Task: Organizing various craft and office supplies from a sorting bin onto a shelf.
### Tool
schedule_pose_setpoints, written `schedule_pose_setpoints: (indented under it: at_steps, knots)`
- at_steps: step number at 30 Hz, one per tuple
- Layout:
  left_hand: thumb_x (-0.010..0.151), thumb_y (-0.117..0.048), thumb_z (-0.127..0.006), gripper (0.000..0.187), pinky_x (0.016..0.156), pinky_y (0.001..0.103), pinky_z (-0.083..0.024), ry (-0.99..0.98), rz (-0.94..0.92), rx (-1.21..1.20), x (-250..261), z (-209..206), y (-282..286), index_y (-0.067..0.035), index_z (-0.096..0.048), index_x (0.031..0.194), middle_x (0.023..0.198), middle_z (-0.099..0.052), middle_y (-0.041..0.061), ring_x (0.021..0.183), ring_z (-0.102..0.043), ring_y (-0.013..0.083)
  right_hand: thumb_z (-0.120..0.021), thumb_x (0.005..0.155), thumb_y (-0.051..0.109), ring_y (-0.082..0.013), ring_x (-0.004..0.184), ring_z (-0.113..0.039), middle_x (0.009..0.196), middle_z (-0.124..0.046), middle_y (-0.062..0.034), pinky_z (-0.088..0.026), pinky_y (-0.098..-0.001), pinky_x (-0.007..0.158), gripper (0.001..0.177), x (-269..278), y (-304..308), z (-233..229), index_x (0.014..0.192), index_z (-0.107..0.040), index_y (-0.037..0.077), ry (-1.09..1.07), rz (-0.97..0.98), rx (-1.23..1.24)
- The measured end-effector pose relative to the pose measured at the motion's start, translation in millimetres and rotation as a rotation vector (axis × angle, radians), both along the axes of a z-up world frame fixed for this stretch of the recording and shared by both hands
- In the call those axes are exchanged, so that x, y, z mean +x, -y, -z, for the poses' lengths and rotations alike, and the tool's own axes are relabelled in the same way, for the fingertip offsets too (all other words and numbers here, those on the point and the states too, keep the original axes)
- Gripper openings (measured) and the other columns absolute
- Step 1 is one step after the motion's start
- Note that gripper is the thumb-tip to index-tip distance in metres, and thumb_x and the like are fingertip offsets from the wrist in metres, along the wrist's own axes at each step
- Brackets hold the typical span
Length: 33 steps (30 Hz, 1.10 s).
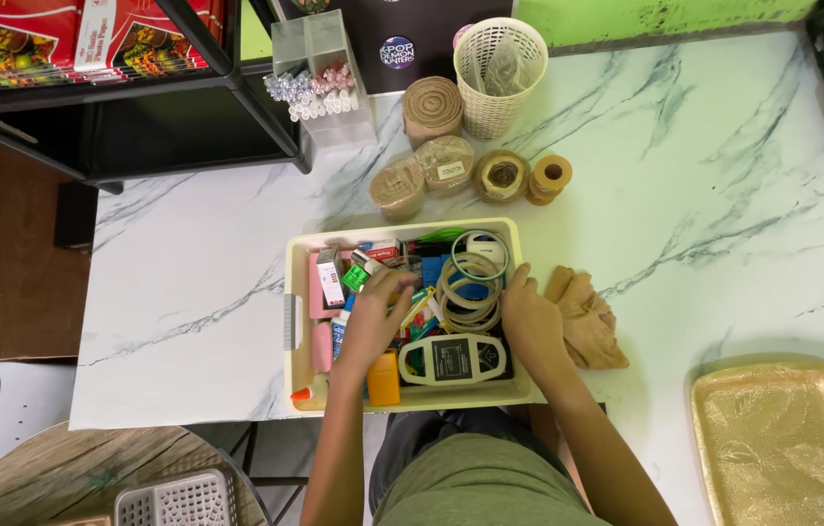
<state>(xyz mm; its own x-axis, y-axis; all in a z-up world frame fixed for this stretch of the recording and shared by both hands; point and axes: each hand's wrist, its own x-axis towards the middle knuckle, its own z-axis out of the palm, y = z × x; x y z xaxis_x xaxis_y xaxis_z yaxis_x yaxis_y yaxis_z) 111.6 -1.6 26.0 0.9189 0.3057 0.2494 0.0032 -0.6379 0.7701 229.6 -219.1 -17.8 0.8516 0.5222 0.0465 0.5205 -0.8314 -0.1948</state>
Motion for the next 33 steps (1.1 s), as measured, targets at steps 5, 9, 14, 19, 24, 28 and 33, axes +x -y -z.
schedule_pose_setpoints:
  at_steps: [5, 9, 14, 19, 24, 28, 33]
  knots:
    - [0.096, -0.011, -0.064, 0.018, 0.076, 0.038, -0.055, -0.167, 0.006, -0.068, 21, -27, -6, -0.004, -0.067, 0.113, 0.107, -0.068, 0.013, 0.087, -0.069, 0.0299, -0.055, 0.091, 0.005, -0.035, 0.068, -0.072, 0.082, -0.07, -0.0209, -0.057, -0.0414, 0.056, 0.031, 13, 13, 12, 0.117, -0.053, -0.012, 0.049, -0.116, -0.056]
    - [0.096, -0.009, -0.064, 0.019, 0.08, 0.039, -0.055, -0.054, 0.113, 0.018, 37, -25, -24, -0.004, -0.066, 0.115, 0.106, -0.066, 0.014, 0.094, -0.068, 0.0304, -0.056, 0.087, 0.015, -0.0399, 0.078, -0.069, 0.062, -0.069, -0.0144, -0.047, -0.0626, 0.077, 0.01, 20, 9, -19, 0.091, -0.058, 0.006, 0.181, -0.142, -0.238]
    - [0.095, -0.01, -0.068, 0.021, 0.094, 0.042, -0.051, 0.001, 0.149, 0.091, 64, -11, -51, -0.004, -0.066, 0.116, 0.111, -0.065, 0.015, 0.108, -0.063, 0.0343, -0.053, 0.096, 0.021, -0.0394, 0.085, -0.069, 0.067, -0.071, -0.0144, -0.041, -0.0596, 0.083, 0.015, 29, 12, -16, 0.094, -0.059, 0.007, -0.004, -0.087, -0.177]
    - [0.091, -0.013, -0.072, 0.037, 0.107, 0.046, -0.044, 0.029, 0.15, 0.271, 104, 16, -70, -0.006, -0.063, 0.127, 0.13, -0.058, 0.016, 0.125, -0.053, 0.0373, -0.055, 0.097, 0.025, -0.0341, 0.079, -0.07, 0.079, -0.071, -0.01, -0.05, -0.0549, 0.076, 0.018, 32, 2, -28, 0.094, -0.059, 0.008, -0.007, -0.043, -0.166]
    - [0.083, -0.015, -0.077, 0.055, 0.11, 0.052, -0.039, 0.103, 0.132, 0.427, 149, 37, -82, -0.01, -0.059, 0.135, 0.144, -0.047, 0.021, 0.136, -0.044, 0.0413, -0.064, 0.09, 0.018, -0.031, 0.091, -0.068, 0.099, -0.067, -0.0125, -0.059, -0.0419, 0.065, 0.03, 35, -17, -51, 0.116, -0.062, 0.004, 0.114, -0.125, 0.056]
    - [0.076, -0.019, -0.083, 0.068, 0.102, 0.057, -0.038, -0.002, 0.098, 0.52, 176, 54, -82, -0.011, -0.056, 0.138, 0.141, -0.047, 0.024, 0.127, -0.046, 0.0439, -0.067, 0.091, 0.02, -0.0298, 0.099, -0.065, 0.104, -0.064, -0.0123, -0.06, -0.0408, 0.071, 0.033, 39, -27, -57, 0.119, -0.06, 0.005, 0.082, -0.119, 0.034]
    - [0.076, -0.014, -0.083, 0.074, 0.101, 0.053, -0.044, -0.23, 0.089, 0.527, 192, 59, -79, -0.023, -0.055, 0.144, 0.139, -0.057, 0.015, 0.123, -0.054, 0.039, -0.068, 0.089, 0.018, -0.0347, 0.107, -0.063, 0.124, -0.061, -0.0158, -0.059, -0.0441, 0.077, 0.038, 43, -30, -57, 0.122, -0.057, 0.004, 0.035, -0.15, 0.128]
